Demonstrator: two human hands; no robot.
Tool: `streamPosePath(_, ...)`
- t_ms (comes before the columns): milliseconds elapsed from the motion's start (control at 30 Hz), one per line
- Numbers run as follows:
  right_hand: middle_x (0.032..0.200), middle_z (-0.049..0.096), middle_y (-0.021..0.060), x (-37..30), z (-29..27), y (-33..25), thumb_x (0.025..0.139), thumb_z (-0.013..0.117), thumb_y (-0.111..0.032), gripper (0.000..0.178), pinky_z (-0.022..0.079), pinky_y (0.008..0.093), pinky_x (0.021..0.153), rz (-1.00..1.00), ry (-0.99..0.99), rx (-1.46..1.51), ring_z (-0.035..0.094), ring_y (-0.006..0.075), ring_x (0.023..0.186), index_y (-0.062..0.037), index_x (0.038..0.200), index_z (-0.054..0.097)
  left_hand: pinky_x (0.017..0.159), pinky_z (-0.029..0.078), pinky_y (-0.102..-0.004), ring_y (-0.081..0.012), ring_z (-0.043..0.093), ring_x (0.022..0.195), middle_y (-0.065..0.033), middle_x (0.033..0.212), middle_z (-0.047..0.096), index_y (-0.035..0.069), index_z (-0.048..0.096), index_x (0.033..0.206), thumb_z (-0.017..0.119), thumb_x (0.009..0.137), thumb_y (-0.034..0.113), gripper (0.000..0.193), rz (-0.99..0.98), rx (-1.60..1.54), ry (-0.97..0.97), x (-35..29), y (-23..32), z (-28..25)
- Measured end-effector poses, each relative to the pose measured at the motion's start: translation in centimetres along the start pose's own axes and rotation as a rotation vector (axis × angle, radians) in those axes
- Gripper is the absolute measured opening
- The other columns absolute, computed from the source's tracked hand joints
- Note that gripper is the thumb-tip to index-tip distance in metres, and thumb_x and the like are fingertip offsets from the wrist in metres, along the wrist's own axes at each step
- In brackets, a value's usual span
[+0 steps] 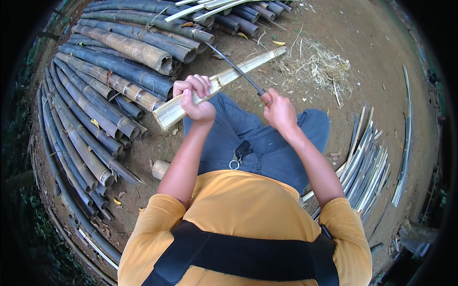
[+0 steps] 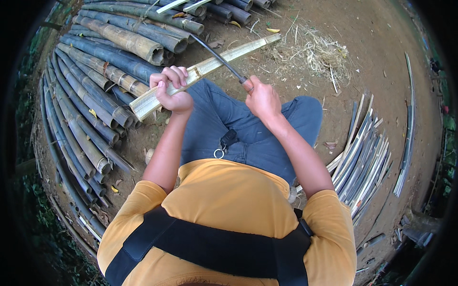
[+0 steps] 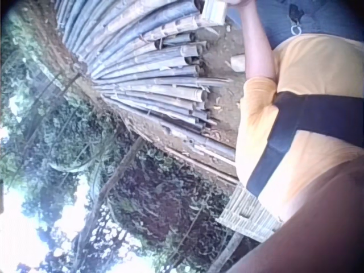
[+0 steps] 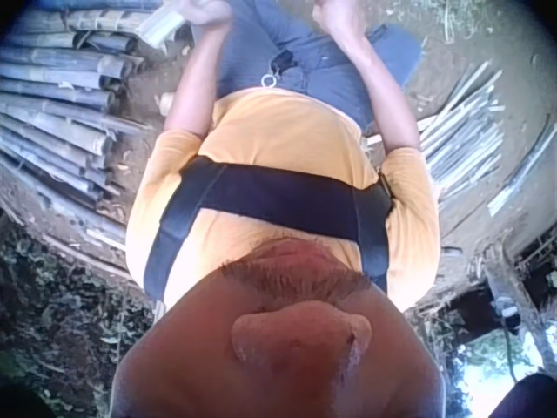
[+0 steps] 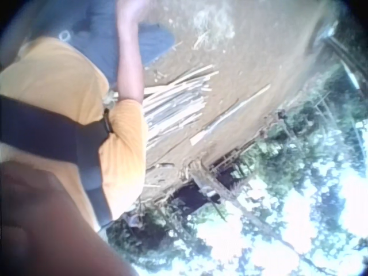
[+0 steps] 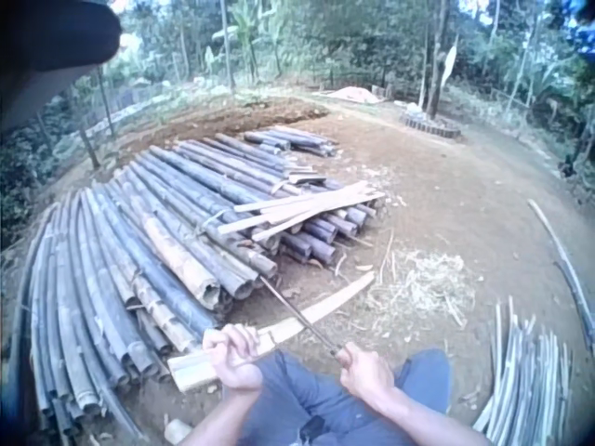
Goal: The person splits a piece of bamboo by hand using a knife, pulling the strips apart to create thinner sections.
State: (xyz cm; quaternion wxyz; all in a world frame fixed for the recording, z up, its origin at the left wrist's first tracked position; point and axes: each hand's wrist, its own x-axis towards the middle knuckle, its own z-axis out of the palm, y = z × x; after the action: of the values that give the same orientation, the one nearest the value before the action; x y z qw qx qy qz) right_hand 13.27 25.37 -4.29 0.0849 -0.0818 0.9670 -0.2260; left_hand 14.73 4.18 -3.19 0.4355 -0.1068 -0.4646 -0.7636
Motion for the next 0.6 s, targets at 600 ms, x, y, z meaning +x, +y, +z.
streamPosePath(600, 0.073, 0.069, 0.0206, 4.6, 1.8, 4.5, 0.095, 0.058, -0.023, 0.015, 0.055, 0.054, 0.066, 0.04, 0.017, -0.154, 0.071, 0.041, 0.075, -0.0102, 0.103, 0.059, 0.058, 0.041, -0.0376, -0.0172, 0.037, 0.048, -0.0049, 0.055, 0.033, 0.012, 0.032, 0.077, 0.036, 0.092, 0.025, 0.021, -0.018, 0.027, 0.103, 2.3, -1.0, -1.4)
